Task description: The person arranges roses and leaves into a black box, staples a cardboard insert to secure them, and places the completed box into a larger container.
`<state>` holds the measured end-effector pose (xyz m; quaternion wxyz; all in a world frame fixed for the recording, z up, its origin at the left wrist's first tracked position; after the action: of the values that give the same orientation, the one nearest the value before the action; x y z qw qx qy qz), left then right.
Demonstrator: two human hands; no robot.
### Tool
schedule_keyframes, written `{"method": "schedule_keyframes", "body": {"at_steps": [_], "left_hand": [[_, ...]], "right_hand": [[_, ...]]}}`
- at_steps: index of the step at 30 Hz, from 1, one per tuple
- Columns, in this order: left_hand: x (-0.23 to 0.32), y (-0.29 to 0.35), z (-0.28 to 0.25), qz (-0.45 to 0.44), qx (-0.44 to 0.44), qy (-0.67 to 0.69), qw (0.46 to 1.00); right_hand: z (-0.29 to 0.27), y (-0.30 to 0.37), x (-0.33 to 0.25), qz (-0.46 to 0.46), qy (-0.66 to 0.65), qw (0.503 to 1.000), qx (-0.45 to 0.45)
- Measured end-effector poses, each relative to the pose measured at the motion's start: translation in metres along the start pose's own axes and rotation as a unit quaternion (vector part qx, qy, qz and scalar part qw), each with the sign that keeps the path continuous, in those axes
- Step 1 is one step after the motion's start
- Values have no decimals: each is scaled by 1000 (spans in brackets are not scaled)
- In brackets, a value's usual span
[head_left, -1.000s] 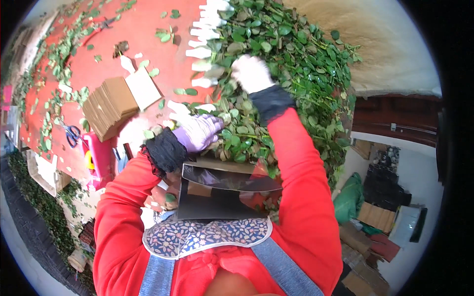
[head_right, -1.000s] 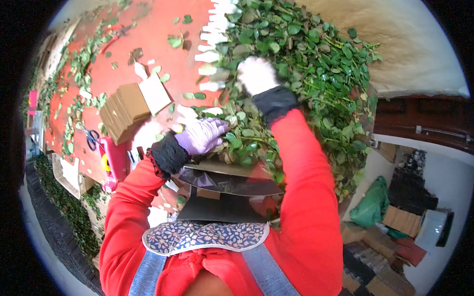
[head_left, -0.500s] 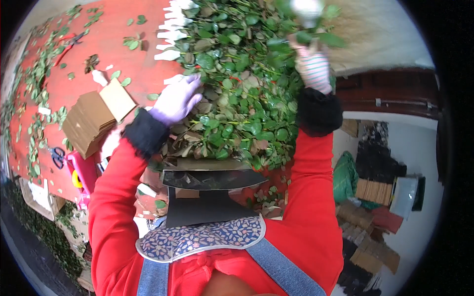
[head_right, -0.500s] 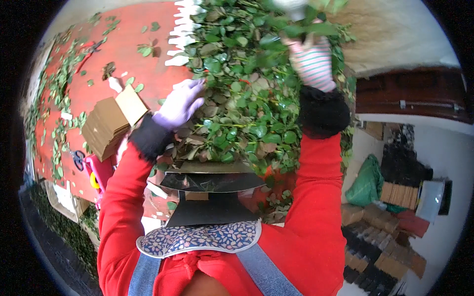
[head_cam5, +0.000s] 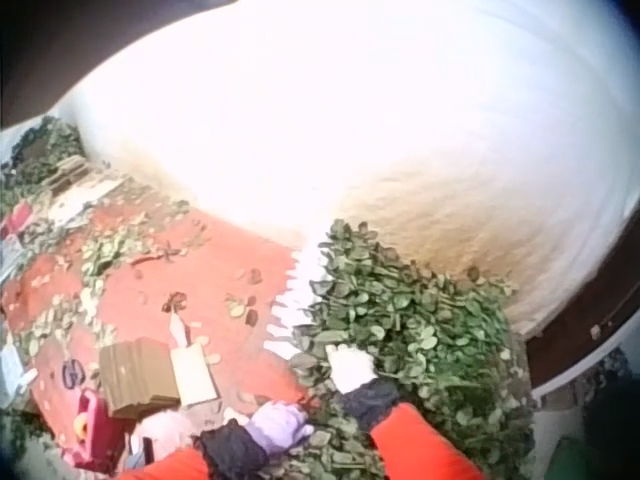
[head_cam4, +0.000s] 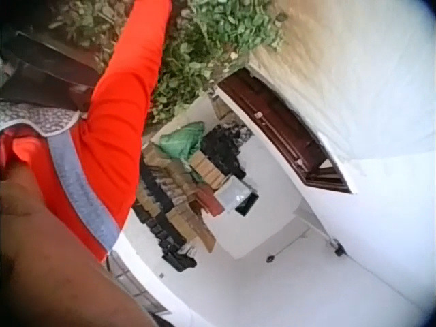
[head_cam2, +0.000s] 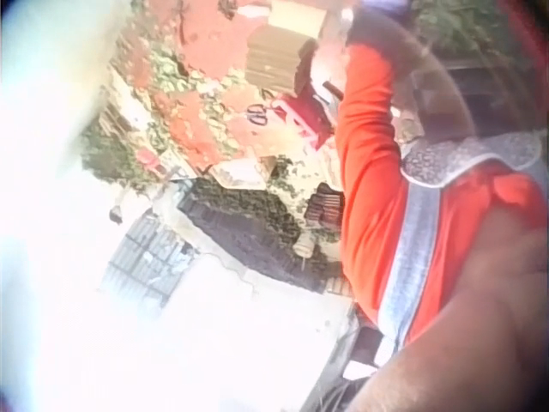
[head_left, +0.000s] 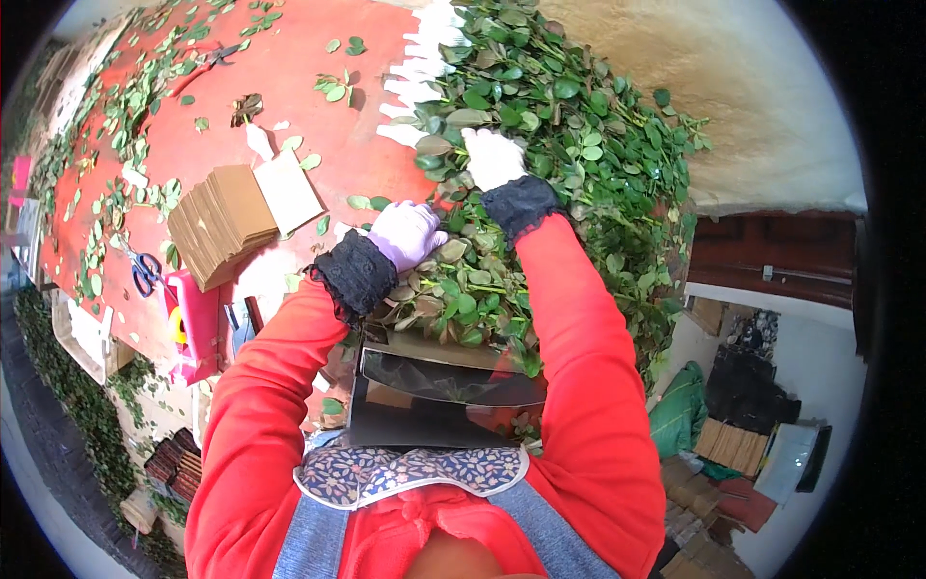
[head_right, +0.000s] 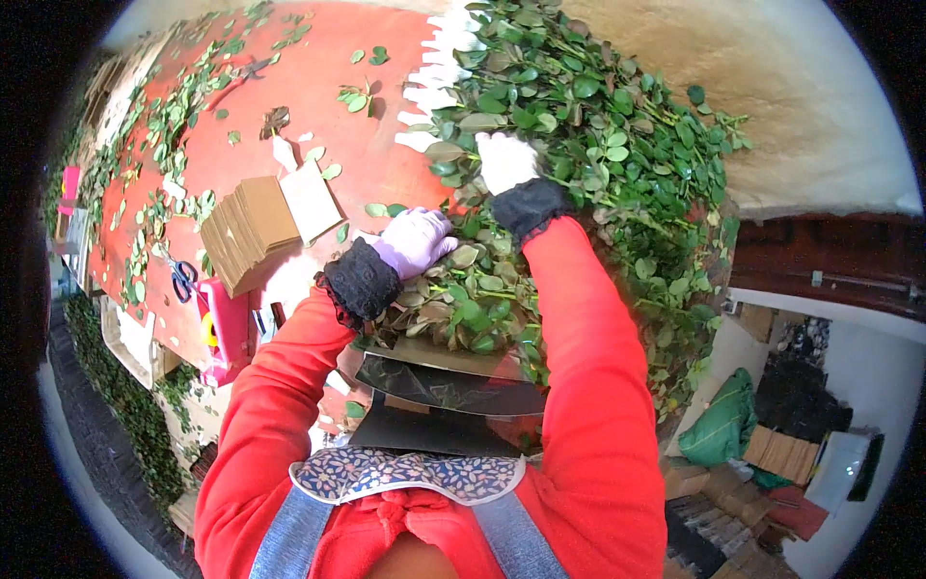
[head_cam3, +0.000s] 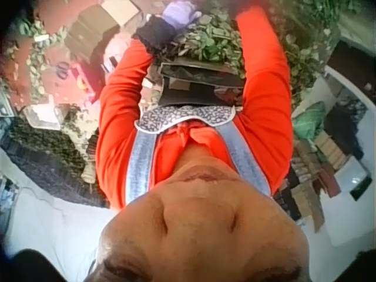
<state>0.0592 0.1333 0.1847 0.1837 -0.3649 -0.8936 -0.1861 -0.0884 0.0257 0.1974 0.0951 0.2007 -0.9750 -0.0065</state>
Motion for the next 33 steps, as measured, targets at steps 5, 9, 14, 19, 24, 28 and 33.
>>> {"method": "schedule_keyframes", "body": {"at_steps": [5,9,14,19,24,28,33], "left_hand": [[-9,3,10,-9,25,34,999],[-1,-1,7,8,24,27,999],[-11,1,15,22,75,-14,997],[-5,4,6,12,15,2,1000],[2,5,7,-4,18,-19,1000],[-4,5,9,-22,19,0,1000],[-3,13,17,-3,67,0,998]], "right_hand": [[-87,52,23,101,-173,976,-85],[-126,126,136,78,-706,681,178],[-161,120,96,-26,-282,937,204],[-23,12,29,25,-3,993,-115],[14,-18,14,78,-8,986,-148],[22,3,5,-6,-47,995,-87],[-32,60,11,-37,-63,996,-57]]}}
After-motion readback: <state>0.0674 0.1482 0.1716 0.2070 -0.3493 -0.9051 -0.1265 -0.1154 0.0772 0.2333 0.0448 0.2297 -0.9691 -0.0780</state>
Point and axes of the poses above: each hand's wrist, its own y-axis away from the middle knuckle, its own z-axis out of the palm, x = y × z, the point moved 6 cm from there along -y, towards the middle knuckle, and after that the axes turned 13 degrees about -x, right-handed, at the moved point
